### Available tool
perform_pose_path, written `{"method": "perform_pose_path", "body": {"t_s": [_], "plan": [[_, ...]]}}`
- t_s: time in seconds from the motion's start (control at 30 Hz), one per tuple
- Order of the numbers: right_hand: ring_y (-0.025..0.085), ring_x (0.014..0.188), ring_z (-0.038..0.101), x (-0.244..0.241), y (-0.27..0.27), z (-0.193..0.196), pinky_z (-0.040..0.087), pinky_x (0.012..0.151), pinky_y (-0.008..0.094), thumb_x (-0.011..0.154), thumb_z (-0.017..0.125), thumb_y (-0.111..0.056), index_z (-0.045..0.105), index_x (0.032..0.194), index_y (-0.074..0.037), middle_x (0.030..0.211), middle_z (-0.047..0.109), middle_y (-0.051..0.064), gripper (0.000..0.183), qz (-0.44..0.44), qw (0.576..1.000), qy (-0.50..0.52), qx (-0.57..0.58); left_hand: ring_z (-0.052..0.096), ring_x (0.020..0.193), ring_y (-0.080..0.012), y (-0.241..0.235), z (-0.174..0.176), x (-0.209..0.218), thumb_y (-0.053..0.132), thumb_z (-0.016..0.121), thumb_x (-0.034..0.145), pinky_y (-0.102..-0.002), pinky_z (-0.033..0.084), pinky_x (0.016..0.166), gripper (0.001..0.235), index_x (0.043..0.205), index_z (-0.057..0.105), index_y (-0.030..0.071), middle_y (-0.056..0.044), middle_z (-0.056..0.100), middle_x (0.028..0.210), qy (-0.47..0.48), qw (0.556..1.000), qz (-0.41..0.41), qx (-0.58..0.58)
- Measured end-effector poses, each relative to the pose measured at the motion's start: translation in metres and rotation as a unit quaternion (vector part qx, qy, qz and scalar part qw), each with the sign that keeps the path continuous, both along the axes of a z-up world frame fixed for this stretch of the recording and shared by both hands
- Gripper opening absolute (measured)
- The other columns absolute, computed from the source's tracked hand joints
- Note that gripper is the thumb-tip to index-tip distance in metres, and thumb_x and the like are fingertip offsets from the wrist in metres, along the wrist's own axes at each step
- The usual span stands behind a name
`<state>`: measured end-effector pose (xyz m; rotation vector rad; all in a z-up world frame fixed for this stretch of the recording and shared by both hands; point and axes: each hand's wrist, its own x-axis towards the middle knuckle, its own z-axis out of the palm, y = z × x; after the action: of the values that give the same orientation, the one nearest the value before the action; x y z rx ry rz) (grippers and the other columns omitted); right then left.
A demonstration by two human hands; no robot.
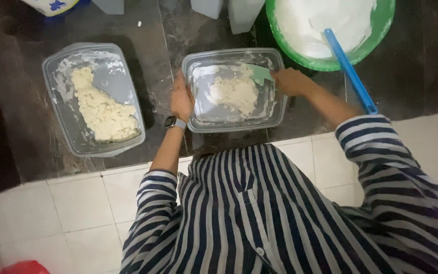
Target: Mixing and kneading a white dough-like substance in plastic containers using a spatula and hands.
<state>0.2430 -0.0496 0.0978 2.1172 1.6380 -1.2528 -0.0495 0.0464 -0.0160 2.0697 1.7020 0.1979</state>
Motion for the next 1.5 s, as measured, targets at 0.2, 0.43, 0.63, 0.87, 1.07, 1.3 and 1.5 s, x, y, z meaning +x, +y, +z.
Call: {"method": "perform_pose_path", "body": {"t_s": [0.2, 0.43, 0.63, 0.87, 1.07, 1.3, 1.5], "plan": [[0.035, 0.063, 0.06, -0.023, 0.035, 0.039, 0.047, 0.056, 0.043, 0.077, 0.047, -0.003, 0.056, 0.087, 0.011, 0.071, 0.06, 0.024, 0.02, 0.141, 0.988, -0.05, 0.041, 0.055, 0.099, -0.028, -0.007, 0.007, 0.006, 0.024, 0.042, 0.091, -0.042, 0.047, 0.083, 0.045, 0.132, 0.026, 0.022, -0.006, 0.046, 0.124, 0.044, 0.998, 0.046, -0.001], [0.031, 0.079, 0.061, -0.064, 0.067, -0.013, 0.049, 0.062, 0.046, 0.079, 0.048, -0.008, 0.045, 0.12, -0.001, 0.095, 0.06, 0.019, 0.042, 0.231, 0.964, -0.117, 0.054, 0.058, 0.094, -0.0252, -0.005, 0.031, 0.006, 0.027, 0.039, 0.091, -0.039, 0.046, 0.084, 0.044, 0.133, 0.024, 0.024, -0.006, 0.05, 0.119, 0.017, 0.999, 0.042, 0.0], [0.032, 0.068, 0.061, -0.097, 0.084, -0.036, 0.048, 0.056, 0.043, 0.077, 0.046, -0.008, 0.057, 0.09, 0.004, 0.072, 0.058, 0.016, 0.02, 0.176, 0.98, -0.053, 0.082, 0.06, 0.089, -0.0237, -0.008, 0.003, 0.015, 0.026, 0.043, 0.09, -0.037, 0.05, 0.078, 0.051, 0.134, 0.019, 0.032, -0.001, 0.048, 0.121, 0.092, 0.992, 0.074, 0.042], [0.022, 0.053, 0.058, -0.087, 0.107, -0.003, 0.044, 0.041, 0.031, 0.078, 0.045, -0.002, 0.047, 0.1, -0.014, 0.072, 0.058, 0.006, 0.025, 0.347, 0.916, -0.175, 0.097, 0.054, 0.094, -0.036, 0.001, 0.04, -0.002, 0.018, 0.038, 0.089, -0.047, 0.044, 0.08, 0.051, 0.134, 0.014, 0.021, -0.008, 0.034, 0.131, -0.045, 0.997, 0.0, -0.064], [0.02, 0.06, 0.058, -0.094, 0.109, -0.015, 0.041, 0.043, 0.031, 0.085, 0.032, -0.035, 0.046, 0.096, -0.02, 0.085, 0.058, 0.0, 0.023, 0.396, 0.89, -0.177, 0.142, 0.056, 0.074, -0.0404, 0.003, 0.047, -0.008, 0.015, 0.034, 0.088, -0.052, 0.042, 0.062, 0.05, 0.133, 0.012, 0.014, -0.022, 0.037, 0.126, -0.134, 0.986, -0.057, -0.079], [0.019, 0.044, 0.052, -0.121, 0.072, -0.043, 0.036, 0.034, 0.031, 0.088, 0.032, -0.054, 0.053, 0.063, -0.009, 0.054, 0.052, 0.001, 0.056, 0.457, 0.863, -0.107, 0.189, 0.056, 0.087, -0.0368, 0.005, 0.029, -0.011, 0.017, 0.025, 0.09, -0.05, 0.043, 0.072, 0.045, 0.134, 0.013, 0.02, -0.015, 0.039, 0.129, -0.124, 0.988, -0.06, -0.064], [0.016, 0.051, 0.05, -0.056, 0.003, 0.031, 0.031, 0.036, 0.026, 0.06, 0.057, 0.003, 0.047, 0.121, -0.031, 0.07, 0.056, 0.006, 0.07, 0.378, 0.797, -0.262, 0.392, 0.052, 0.102, -0.0314, 0.002, 0.035, -0.009, 0.021, 0.028, 0.092, -0.045, 0.041, 0.082, 0.042, 0.133, 0.019, 0.02, -0.015, 0.043, 0.126, -0.161, 0.985, -0.037, -0.038]]}}
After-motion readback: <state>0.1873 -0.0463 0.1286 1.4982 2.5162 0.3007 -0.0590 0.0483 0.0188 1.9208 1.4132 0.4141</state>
